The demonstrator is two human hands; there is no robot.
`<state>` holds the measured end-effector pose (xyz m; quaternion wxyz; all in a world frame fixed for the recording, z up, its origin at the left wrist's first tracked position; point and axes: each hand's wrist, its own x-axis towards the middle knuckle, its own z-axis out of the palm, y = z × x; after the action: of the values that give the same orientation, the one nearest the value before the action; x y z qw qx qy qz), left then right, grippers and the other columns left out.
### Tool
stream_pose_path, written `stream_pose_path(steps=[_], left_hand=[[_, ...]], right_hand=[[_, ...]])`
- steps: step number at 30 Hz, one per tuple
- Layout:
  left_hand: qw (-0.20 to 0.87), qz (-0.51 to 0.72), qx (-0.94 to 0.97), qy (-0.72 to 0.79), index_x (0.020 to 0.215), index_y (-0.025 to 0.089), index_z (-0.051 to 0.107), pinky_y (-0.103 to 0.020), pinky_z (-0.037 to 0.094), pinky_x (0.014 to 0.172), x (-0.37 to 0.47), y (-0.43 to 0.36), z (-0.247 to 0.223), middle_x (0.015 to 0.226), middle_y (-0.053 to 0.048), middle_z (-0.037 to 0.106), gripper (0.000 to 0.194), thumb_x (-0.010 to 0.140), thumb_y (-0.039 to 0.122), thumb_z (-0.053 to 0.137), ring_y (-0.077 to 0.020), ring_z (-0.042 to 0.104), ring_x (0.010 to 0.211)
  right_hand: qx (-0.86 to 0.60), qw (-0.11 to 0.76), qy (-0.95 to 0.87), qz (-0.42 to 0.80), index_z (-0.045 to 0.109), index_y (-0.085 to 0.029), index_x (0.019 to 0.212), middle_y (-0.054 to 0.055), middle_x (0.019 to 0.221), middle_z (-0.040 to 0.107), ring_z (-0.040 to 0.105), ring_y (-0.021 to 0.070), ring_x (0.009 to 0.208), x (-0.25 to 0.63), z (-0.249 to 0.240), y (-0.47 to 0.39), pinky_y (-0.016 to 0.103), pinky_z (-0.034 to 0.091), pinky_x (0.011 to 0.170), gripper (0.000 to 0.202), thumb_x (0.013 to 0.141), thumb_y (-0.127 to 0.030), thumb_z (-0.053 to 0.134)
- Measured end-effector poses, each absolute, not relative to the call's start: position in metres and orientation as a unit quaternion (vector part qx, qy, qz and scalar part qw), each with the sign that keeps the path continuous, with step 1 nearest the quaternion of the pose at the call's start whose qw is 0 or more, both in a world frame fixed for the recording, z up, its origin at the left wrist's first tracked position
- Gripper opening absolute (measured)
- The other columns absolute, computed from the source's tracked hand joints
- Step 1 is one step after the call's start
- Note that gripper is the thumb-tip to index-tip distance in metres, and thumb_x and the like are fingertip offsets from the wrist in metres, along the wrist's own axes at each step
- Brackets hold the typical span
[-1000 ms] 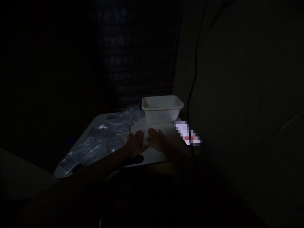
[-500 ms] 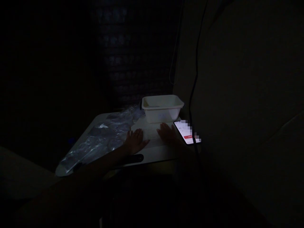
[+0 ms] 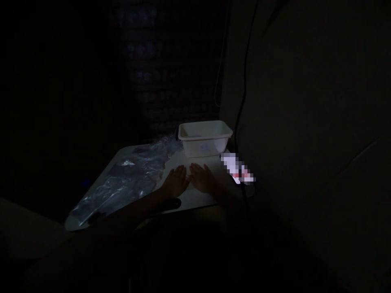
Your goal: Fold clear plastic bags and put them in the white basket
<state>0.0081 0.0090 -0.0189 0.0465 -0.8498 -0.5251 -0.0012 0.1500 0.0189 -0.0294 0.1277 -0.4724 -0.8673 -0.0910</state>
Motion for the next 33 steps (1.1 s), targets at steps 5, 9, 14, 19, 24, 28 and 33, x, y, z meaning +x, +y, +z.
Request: stream_pose_path(steps=[5,9,14,19,24,28,33], left_hand=[[0.046,0.006,-0.838,-0.544,0.122,0.002,0.022,-0.043,0.013,0.093,0.005,0.009,-0.016,0.129,-0.018,0.020,0.066,0.076,0.049,0.013,-0.0254,0.013,0.119],[0.049,0.011,-0.832,-0.553,0.121,0.002,0.023,-0.046,0.011,0.092,0.002,0.009,-0.014,0.128,-0.018,0.022,0.070,0.075,0.053,0.009,-0.0256,0.013,0.119],[0.052,-0.003,-0.814,-0.579,0.121,0.005,0.027,-0.046,0.008,0.094,-0.009,0.015,-0.008,0.128,-0.014,0.024,0.060,0.079,0.044,0.007,-0.0229,0.015,0.119],[0.060,-0.031,-0.834,-0.548,0.121,0.008,0.027,-0.040,0.014,0.094,-0.003,0.017,-0.005,0.128,-0.011,0.026,0.049,0.081,0.032,0.012,-0.0205,0.017,0.118],[0.047,-0.020,-0.858,-0.512,0.121,0.002,0.026,-0.034,0.018,0.093,0.012,0.010,-0.012,0.127,-0.015,0.026,0.048,0.081,0.027,0.014,-0.0207,0.022,0.117],[0.055,-0.012,-0.856,-0.513,0.120,0.003,0.026,-0.036,0.016,0.093,0.010,0.009,-0.016,0.128,-0.016,0.024,0.050,0.080,0.030,0.014,-0.0216,0.019,0.117],[0.047,0.003,-0.841,-0.540,0.121,0.001,0.022,-0.038,0.014,0.094,0.003,0.012,-0.018,0.128,-0.018,0.021,0.065,0.077,0.048,0.013,-0.0239,0.015,0.118]], right_hand=[[-0.503,0.132,-0.847,-0.113,0.037,-0.012,0.115,0.013,0.122,0.036,0.031,0.0210,0.113,0.168,-0.036,0.025,0.048,0.025,0.086,0.043,0.081,-0.033,0.020],[-0.504,0.116,-0.847,-0.124,0.043,-0.016,0.110,0.011,0.123,0.036,0.028,0.0218,0.114,0.188,-0.044,0.029,0.050,0.023,0.088,0.035,0.080,-0.025,0.025],[-0.497,0.104,-0.851,-0.132,0.043,-0.023,0.109,0.004,0.123,0.038,0.025,0.0199,0.116,0.205,-0.042,0.031,0.050,0.017,0.091,0.036,0.078,-0.012,0.029],[-0.525,0.137,-0.832,-0.114,0.041,-0.011,0.112,0.013,0.120,0.040,0.032,0.0205,0.112,0.174,-0.023,0.029,0.044,0.025,0.089,0.038,0.081,-0.022,0.022],[-0.460,0.135,-0.875,-0.069,0.037,-0.011,0.115,0.010,0.122,0.038,0.031,0.0179,0.112,0.143,-0.025,0.022,0.038,0.027,0.089,0.044,0.081,-0.032,0.018],[-0.472,0.129,-0.869,-0.072,0.036,-0.013,0.116,0.011,0.124,0.035,0.030,0.0188,0.113,0.147,-0.030,0.020,0.043,0.026,0.088,0.045,0.081,-0.034,0.019],[-0.507,0.126,-0.847,-0.097,0.038,-0.014,0.114,0.012,0.123,0.036,0.030,0.0198,0.113,0.166,-0.031,0.024,0.045,0.025,0.087,0.041,0.081,-0.033,0.022]])
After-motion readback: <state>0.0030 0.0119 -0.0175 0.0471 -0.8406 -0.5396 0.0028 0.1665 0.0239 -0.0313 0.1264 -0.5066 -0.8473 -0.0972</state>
